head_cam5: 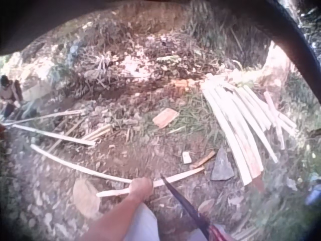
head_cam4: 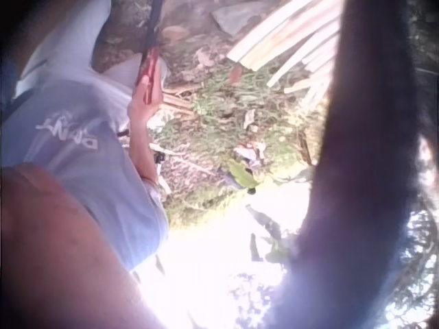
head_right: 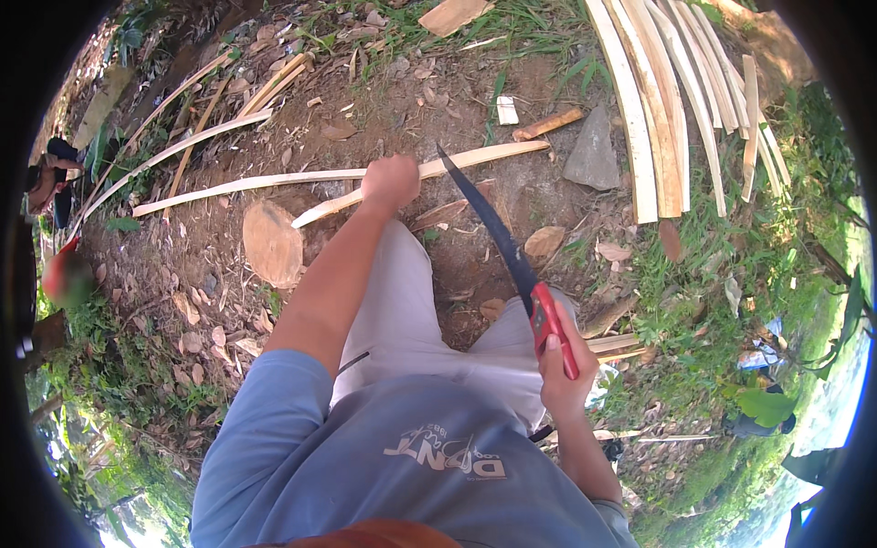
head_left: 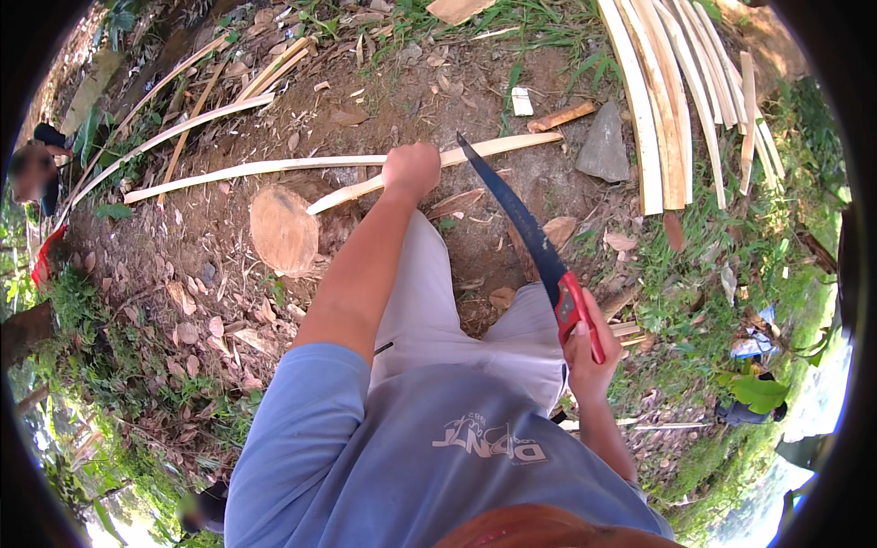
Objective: The person uses a red-handled saw to cut thin wooden strips into smaller pieces. They hold the wood against their leg and saw through it, then place the cut pieces on the ground.
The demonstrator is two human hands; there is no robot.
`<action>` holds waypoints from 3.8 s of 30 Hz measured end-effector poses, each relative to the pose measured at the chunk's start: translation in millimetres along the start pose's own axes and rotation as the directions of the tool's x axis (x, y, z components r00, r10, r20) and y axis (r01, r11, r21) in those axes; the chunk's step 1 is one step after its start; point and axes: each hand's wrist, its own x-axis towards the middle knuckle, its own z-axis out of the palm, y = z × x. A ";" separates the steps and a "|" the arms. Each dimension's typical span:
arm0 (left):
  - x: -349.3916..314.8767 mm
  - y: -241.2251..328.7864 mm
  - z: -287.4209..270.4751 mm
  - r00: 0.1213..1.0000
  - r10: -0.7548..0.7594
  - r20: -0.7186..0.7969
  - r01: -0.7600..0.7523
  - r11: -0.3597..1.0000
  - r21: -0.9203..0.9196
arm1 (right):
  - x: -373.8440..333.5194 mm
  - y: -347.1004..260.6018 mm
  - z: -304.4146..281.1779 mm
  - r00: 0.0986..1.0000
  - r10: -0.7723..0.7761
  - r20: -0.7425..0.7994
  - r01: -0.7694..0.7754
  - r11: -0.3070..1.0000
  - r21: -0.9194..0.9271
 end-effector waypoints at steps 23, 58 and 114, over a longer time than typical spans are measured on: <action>5.1 5.9 2.9 0.999 0.021 -0.050 -0.014 0.992 0.124 | 212.4 33.3 186.9 0.928 -0.368 -0.050 0.372 0.918 0.137; 9.8 4.3 -3.0 0.988 -0.119 0.096 0.113 0.991 0.074 | 49.6 84.5 73.4 0.955 -0.292 0.058 0.292 0.956 0.005; 14.6 -6.9 20.9 0.993 0.010 -0.118 0.006 0.991 0.131 | -3.0 36.4 -0.1 0.978 -0.122 0.170 0.134 0.989 -0.059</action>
